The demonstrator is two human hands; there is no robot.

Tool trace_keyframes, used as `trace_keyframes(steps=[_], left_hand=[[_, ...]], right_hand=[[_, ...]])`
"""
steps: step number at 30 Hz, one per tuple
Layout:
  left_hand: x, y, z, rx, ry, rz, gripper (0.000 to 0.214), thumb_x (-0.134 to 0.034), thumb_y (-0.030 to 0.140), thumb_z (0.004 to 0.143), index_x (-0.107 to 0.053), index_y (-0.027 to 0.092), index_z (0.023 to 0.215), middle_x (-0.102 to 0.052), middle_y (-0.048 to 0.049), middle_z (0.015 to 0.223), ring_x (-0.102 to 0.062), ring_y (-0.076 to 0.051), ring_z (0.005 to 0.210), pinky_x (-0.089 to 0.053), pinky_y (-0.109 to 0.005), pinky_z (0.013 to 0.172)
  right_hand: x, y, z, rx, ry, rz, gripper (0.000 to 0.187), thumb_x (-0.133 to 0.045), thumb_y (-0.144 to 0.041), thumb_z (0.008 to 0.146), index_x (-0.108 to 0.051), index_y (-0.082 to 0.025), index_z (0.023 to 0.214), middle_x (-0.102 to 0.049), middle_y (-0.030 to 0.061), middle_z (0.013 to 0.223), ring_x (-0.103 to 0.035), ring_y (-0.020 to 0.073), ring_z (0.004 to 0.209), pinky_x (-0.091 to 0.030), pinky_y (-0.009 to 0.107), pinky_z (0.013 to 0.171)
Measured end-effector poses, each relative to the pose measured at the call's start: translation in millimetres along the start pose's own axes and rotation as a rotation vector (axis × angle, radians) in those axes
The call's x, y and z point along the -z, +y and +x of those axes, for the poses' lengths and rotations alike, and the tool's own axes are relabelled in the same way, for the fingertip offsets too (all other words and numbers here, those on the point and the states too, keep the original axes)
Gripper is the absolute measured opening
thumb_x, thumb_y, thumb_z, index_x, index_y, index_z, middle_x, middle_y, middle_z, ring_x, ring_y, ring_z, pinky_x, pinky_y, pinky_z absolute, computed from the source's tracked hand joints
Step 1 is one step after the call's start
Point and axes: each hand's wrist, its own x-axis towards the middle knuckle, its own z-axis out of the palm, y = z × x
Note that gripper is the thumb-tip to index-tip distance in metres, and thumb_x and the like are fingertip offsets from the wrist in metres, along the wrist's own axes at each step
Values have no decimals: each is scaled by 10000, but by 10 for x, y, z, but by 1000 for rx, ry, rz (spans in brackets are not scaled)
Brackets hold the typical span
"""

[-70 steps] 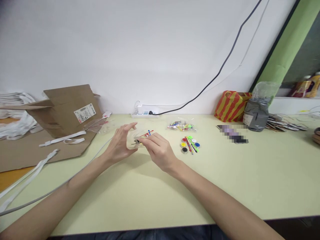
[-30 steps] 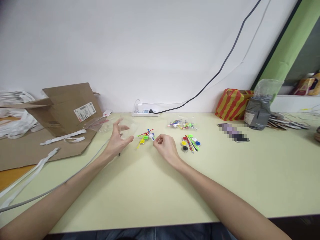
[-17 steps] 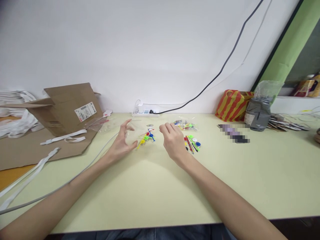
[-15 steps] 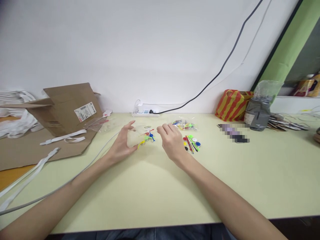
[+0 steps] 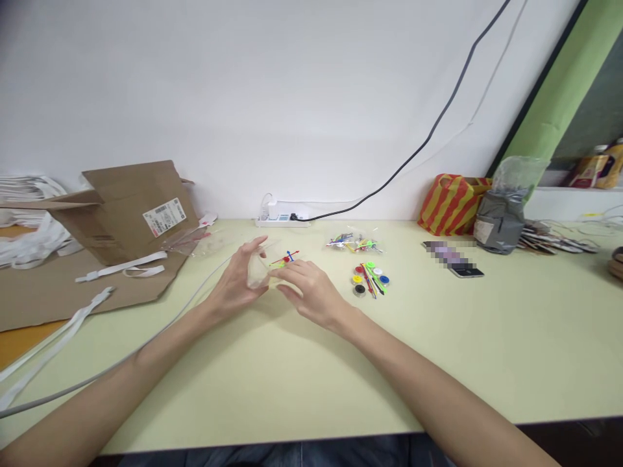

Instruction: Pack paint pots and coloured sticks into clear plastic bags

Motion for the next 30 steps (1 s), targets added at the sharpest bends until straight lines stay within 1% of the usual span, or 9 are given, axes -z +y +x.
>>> trace_keyframes(steps=[3, 7, 11, 15, 17, 19, 22, 25, 30], left_hand=[[23, 48, 8, -59, 39, 9, 794, -597, 222, 872, -190, 288, 1550, -545, -94, 1204, -543, -272, 1130, -447, -449, 991], [71, 63, 11, -127, 89, 69, 755, -553, 197, 918, -172, 321, 1558, -532, -113, 1288, -516, -286, 1211, -443, -476, 1029], [100, 6, 13, -32, 89, 48, 680, -471, 200, 960, -181, 307, 1565, -454, -133, 1455, -455, -295, 1324, -417, -506, 1090], [66, -63, 32, 167, 182, -124, 627, -470, 201, 962, -238, 282, 1538, -443, -133, 1486, -434, -280, 1381, -423, -506, 1117], [40, -90, 49, 346, 283, -329, 633, -526, 234, 935, -250, 288, 1502, -490, -137, 1418, -512, -280, 1312, -558, -485, 970], [32, -103, 68, 536, 364, -570, 648, -609, 268, 882, -280, 298, 1440, -518, -131, 1353, -583, -279, 1223, -641, -435, 775], [69, -89, 89, 763, 424, -837, 704, -758, 243, 747, -357, 295, 1323, -525, -115, 1327, -627, -274, 1158, -662, -425, 695], [122, -56, 97, 852, 417, -990, 744, -827, 202, 662, -397, 300, 1261, -534, -95, 1353, -645, -270, 1141, -666, -454, 717], [123, -59, 96, 892, 417, -1105, 648, -828, 255, 691, -427, 293, 1199, -596, -63, 1341, -667, -273, 1121, -670, -448, 682]], right_hand=[[52, -47, 20, 83, -87, -70, 242, -593, -261, 965, -626, -242, 1204, -701, 85, 1124, -595, 224, 1076, -488, 399, 905], [50, -53, 18, 141, 103, -231, 135, -544, -161, 974, -657, -232, 961, -685, 78, 990, -576, 203, 950, -465, 359, 802], [22, -57, -14, 132, 248, -249, 185, -553, -106, 948, -651, -262, 954, -630, 64, 898, -555, 190, 864, -449, 334, 751], [-3, -53, -31, 39, 280, -117, 231, -499, -99, 949, -592, -228, 1117, -622, 102, 1016, -594, 206, 961, -492, 347, 806], [-29, -46, -32, -23, 184, -108, 230, -485, -113, 948, -575, -187, 1146, -627, 140, 1103, -598, 229, 1062, -507, 372, 859], [-73, -42, -32, -25, -27, -190, 239, -485, -125, 945, -605, -171, 1146, -604, 170, 1272, -561, 262, 1200, -496, 415, 933], [-170, -46, -32, 7, -332, -316, 305, -455, -143, 971, -640, -168, 1212, -468, 131, 1522, -402, 287, 1417, -422, 470, 1078], [-250, -48, -30, -2, -457, -350, 373, -387, -172, 1019, -613, -151, 1315, -422, 90, 1575, -305, 262, 1490, -315, 478, 1188], [-280, -34, -14, -3, -529, -332, 375, -413, -117, 984, -656, -149, 1268, -428, 83, 1572, -294, 243, 1503, -219, 474, 1245]])
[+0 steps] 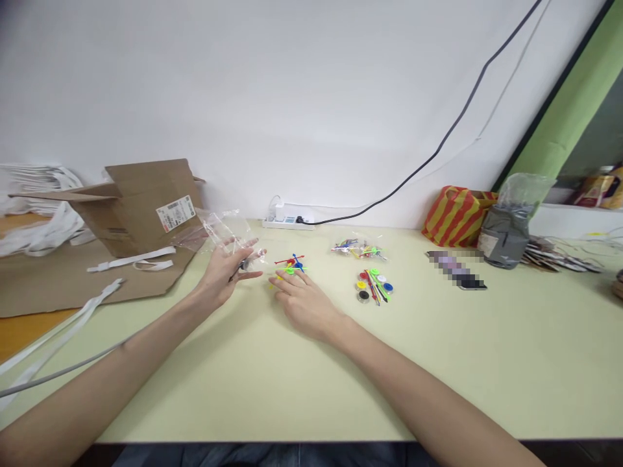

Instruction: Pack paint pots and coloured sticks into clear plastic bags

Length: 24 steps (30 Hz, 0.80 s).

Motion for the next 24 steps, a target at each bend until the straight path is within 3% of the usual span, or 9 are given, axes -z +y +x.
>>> trace_keyframes(steps=[5, 8, 11, 14, 18, 21, 24], left_hand=[[20, -27, 43, 34, -87, 1, 497, -866, 300, 675, -578, 191, 1065, -627, -101, 1304, -627, -307, 1197, -660, -422, 772], [37, -23, 55, 11, -118, -13, 560, -889, 240, 638, -613, 179, 1122, -644, -112, 1285, -650, -279, 1170, -626, -355, 859], [65, -29, 64, -48, -133, 65, 671, -884, 241, 638, -576, 209, 1233, -662, -114, 1270, -665, -264, 1141, -608, -309, 812], [98, -56, 82, -123, -166, 232, 703, -853, 304, 672, -535, 220, 1294, -689, -116, 1210, -679, -267, 1086, -594, -305, 724], [122, -108, 109, -223, -224, 498, 613, -774, 334, 722, -557, 199, 1279, -728, -86, 1027, -690, -217, 869, -539, -282, 646], [114, -137, 96, -348, -221, 782, 468, -662, 274, 774, -594, 204, 1232, -725, -51, 940, -650, -178, 745, -492, -275, 653], [85, -152, 43, -459, -215, 1001, 411, -590, 246, 805, -613, 232, 1215, -727, -29, 946, -655, -190, 785, -493, -299, 740]], right_hand=[[-40, 2, 29, 4, -17, 37, 455, -370, -104, 984, -569, -114, 1393, -441, 104, 1561, -270, 247, 1514, -205, 497, 1249], [-51, 5, 31, 25, 22, 70, 484, -365, -72, 965, -555, -108, 1409, -488, 98, 1528, -301, 235, 1501, -213, 483, 1249], [-7, 2, 10, 64, 178, 132, 480, -401, -63, 944, -585, -145, 1380, -525, 80, 1500, -345, 210, 1482, -265, 442, 1230], [99, -9, -40, 70, 432, 264, 449, -403, -94, 967, -602, -196, 1356, -583, 71, 1444, -412, 189, 1445, -351, 432, 1176], [304, 17, -131, -96, 700, 559, 401, -390, -203, 1026, -599, -247, 1365, -611, 67, 1410, -481, 183, 1394, -383, 444, 1163], [434, 72, -187, -198, 814, 622, 434, -372, -307, 1047, -516, -285, 1456, -501, 48, 1521, -405, 202, 1449, -326, 479, 1206], [491, 92, -212, -163, 799, 538, 534, -408, -387, 1033, -347, -325, 1560, -318, 17, 1633, -278, 226, 1513, -261, 508, 1235]])
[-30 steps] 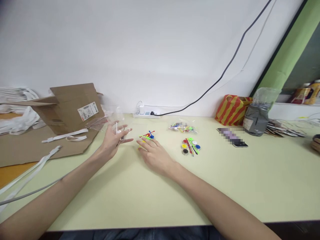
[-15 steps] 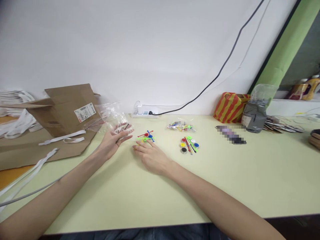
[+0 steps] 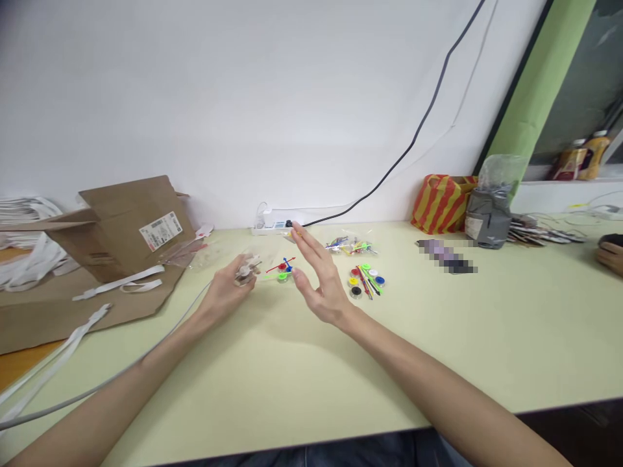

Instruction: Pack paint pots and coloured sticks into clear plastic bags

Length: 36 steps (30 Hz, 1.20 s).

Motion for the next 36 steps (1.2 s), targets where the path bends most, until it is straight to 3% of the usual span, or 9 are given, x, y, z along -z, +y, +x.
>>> trace_keyframes(steps=[3, 8, 12, 17, 24, 27, 30, 33, 36], left_hand=[[-28, 69, -45, -49, -66, -62, 415, -593, 289, 836, -601, 245, 1248, -735, -20, 1016, -675, -199, 870, -504, -306, 817], [-44, 236, -101, -60, -204, -328, 495, -628, 351, 855, -554, 248, 1334, -715, -47, 1197, -683, -225, 1037, -523, -324, 894], [-15, 356, -127, -101, -215, -329, 422, -677, 384, 838, -651, 252, 1238, -725, -57, 1197, -679, -256, 1062, -520, -349, 923], [-4, 402, -151, -57, -220, -409, 417, -704, 431, 828, -679, 284, 1218, -730, -50, 1192, -669, -290, 1093, -524, -374, 937], [-60, 355, -138, -35, -240, -476, 452, -741, 421, 819, -651, 247, 1225, -732, -77, 1159, -683, -269, 1056, -533, -366, 922], [-82, 319, -115, 59, -215, -563, 578, -782, 395, 789, -589, 234, 1309, -747, -85, 1073, -705, -266, 1004, -557, -361, 856], [-70, 290, -91, 199, -128, -652, 632, -806, 384, 761, -561, 209, 1316, -744, -98, 1034, -728, -265, 916, -576, -327, 708], [-33, 264, -70, 286, -56, -778, 616, -822, 380, 745, -560, 214, 1277, -712, -114, 1160, -724, -274, 981, -602, -314, 673], [-9, 231, -51, 321, -36, -878, 574, -838, 368, 730, -569, 230, 1218, -678, -111, 1262, -705, -280, 1063, -633, -315, 685]], right_hand=[[-23, -22, -19, 60, -88, -25, 601, -424, -398, 1024, -248, -333, 1596, -235, 18, 1663, -243, 238, 1526, -259, 506, 1234], [-89, -31, -57, 126, -135, -35, 634, -434, -351, 1014, -210, -321, 1606, -247, 39, 1660, -242, 244, 1526, -261, 514, 1225], [-65, -69, -54, 137, -131, -91, 650, -423, -339, 1005, -190, -311, 1611, -241, 43, 1661, -239, 254, 1526, -272, 523, 1217], [-32, -125, -47, 83, -140, -154, 671, -417, -325, 990, -174, -311, 1615, -227, 28, 1665, -242, 254, 1525, -287, 509, 1214], [-60, -72, -50, 57, -208, -233, 541, -413, -272, 1002, -376, -286, 1541, -337, 32, 1624, -179, 243, 1544, -150, 529, 1243], [-61, -52, -52, 46, -86, -233, 485, -423, -258, 1002, -452, -267, 1486, -315, 44, 1631, -218, 237, 1529, -197, 498, 1236], [-81, 52, -65, -36, 14, -253, 421, -416, -213, 994, -547, -253, 1392, -430, 75, 1544, -357, 231, 1446, -294, 473, 1191], [-125, 242, -109, -135, -138, -331, 301, -462, -172, 957, -699, -240, 1130, -590, 94, 1343, -483, 250, 1302, -364, 484, 1122], [-167, 393, -164, -173, -389, -380, 271, -507, -156, 934, -739, -233, 1052, -615, 102, 1298, -500, 259, 1265, -390, 491, 1085]])
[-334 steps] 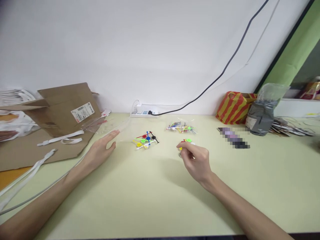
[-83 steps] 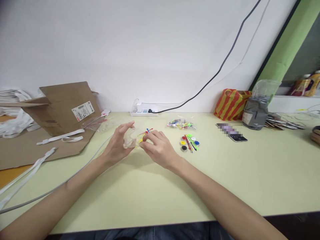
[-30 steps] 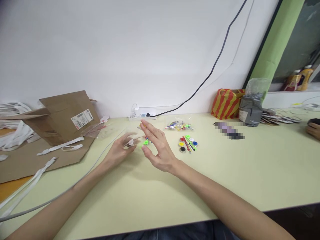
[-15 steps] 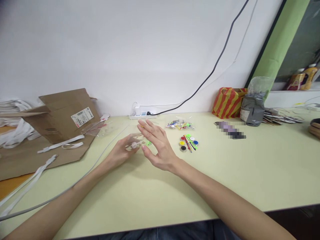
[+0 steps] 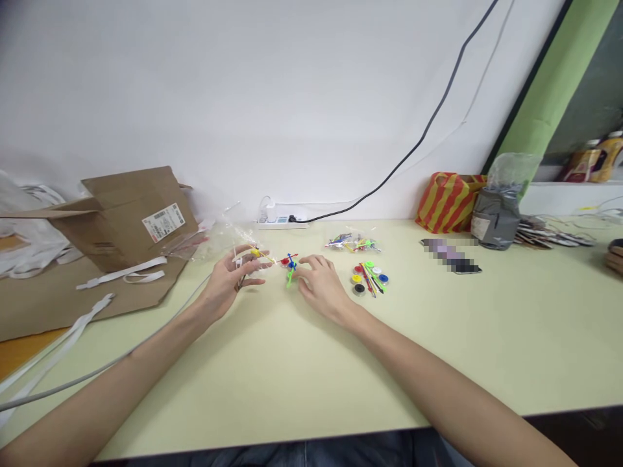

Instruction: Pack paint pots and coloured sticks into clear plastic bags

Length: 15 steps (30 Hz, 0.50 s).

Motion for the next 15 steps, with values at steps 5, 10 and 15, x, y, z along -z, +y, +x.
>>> trace_keyframes(steps=[5, 10, 15], left_hand=[[9, -25, 13, -2, -16, -59, 569, -824, 367, 754, -551, 223, 1232, -665, -125, 1281, -699, -279, 1078, -647, -316, 671], [-20, -24, -3, 15, -19, 22, 618, -826, 374, 743, -546, 215, 1271, -672, -135, 1241, -704, -287, 1051, -641, -315, 649], [-29, -37, -1, 31, -49, 74, 611, -808, 398, 749, -546, 216, 1271, -663, -126, 1216, -700, -295, 1050, -637, -336, 646]], right_hand=[[-58, 20, -11, 65, -112, -92, 332, -476, -71, 909, -763, -213, 995, -526, 77, 1468, -403, 256, 1395, -351, 481, 1127], [-80, 40, 9, 60, -184, -185, 462, -437, -4, 870, -717, -197, 1184, -487, 67, 1528, -333, 256, 1468, -308, 494, 1156], [-89, 71, 23, 40, -207, -187, 565, -397, 33, 850, -626, -151, 1333, -566, 92, 1459, -364, 240, 1457, -287, 478, 1170]])
